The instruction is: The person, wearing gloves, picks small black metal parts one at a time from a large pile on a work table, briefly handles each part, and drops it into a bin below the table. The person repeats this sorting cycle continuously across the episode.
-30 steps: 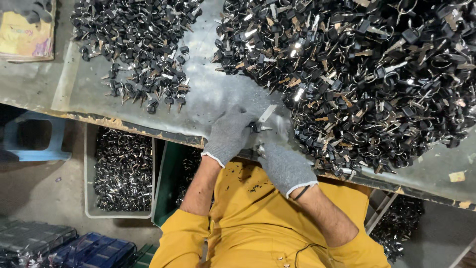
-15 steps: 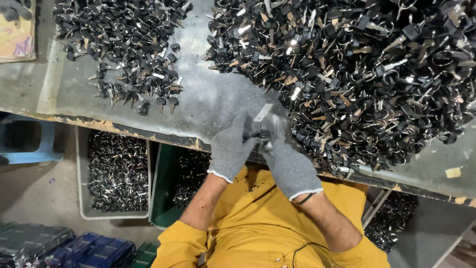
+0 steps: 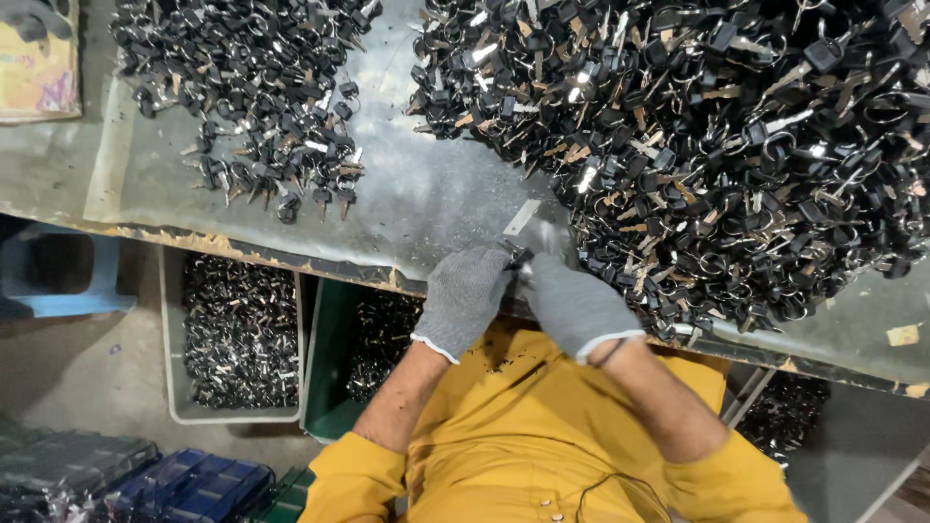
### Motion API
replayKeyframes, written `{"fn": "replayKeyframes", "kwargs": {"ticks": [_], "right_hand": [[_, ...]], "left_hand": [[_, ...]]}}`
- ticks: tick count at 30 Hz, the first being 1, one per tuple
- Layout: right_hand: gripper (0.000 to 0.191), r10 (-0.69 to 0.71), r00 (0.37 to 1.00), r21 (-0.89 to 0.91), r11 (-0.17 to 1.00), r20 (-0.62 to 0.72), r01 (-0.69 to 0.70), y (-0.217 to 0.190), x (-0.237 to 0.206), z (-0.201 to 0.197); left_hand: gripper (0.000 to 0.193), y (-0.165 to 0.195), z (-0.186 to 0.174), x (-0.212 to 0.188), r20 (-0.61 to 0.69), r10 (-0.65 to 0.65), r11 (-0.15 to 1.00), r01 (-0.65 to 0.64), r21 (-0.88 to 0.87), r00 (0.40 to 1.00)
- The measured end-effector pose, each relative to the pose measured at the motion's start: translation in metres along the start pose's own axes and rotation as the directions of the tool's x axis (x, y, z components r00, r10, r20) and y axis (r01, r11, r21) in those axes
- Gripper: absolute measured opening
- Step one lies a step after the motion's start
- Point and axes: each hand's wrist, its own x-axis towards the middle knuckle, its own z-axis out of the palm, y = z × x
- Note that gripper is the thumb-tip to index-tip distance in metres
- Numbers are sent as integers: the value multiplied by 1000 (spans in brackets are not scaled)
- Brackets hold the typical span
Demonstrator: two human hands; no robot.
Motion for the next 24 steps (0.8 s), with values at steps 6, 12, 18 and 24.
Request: {"fn": "replayKeyframes", "kwargs": {"ticks": [6,12,18,24], "right_hand": [[29,113,981,-14,993,-161,-116,-13,-6,11],[54,158,986,193,967,45,-164,-20,-5,-12],[31,28,975,-205,976,-220,-75,-29,-17,7],[34,-49,998,155,987,27,44,-10,-1,-4]], "left_hand": [[17,-2,3,-4,-62,60,998,-62,-19,996],[24,4,-2,2,-22,-50,997,49,-52,999],[31,12,-3,-1,-158,3,992,-22,-122,987],[32,13,-4,-8,-129,-36,995,22,-102,991]]}}
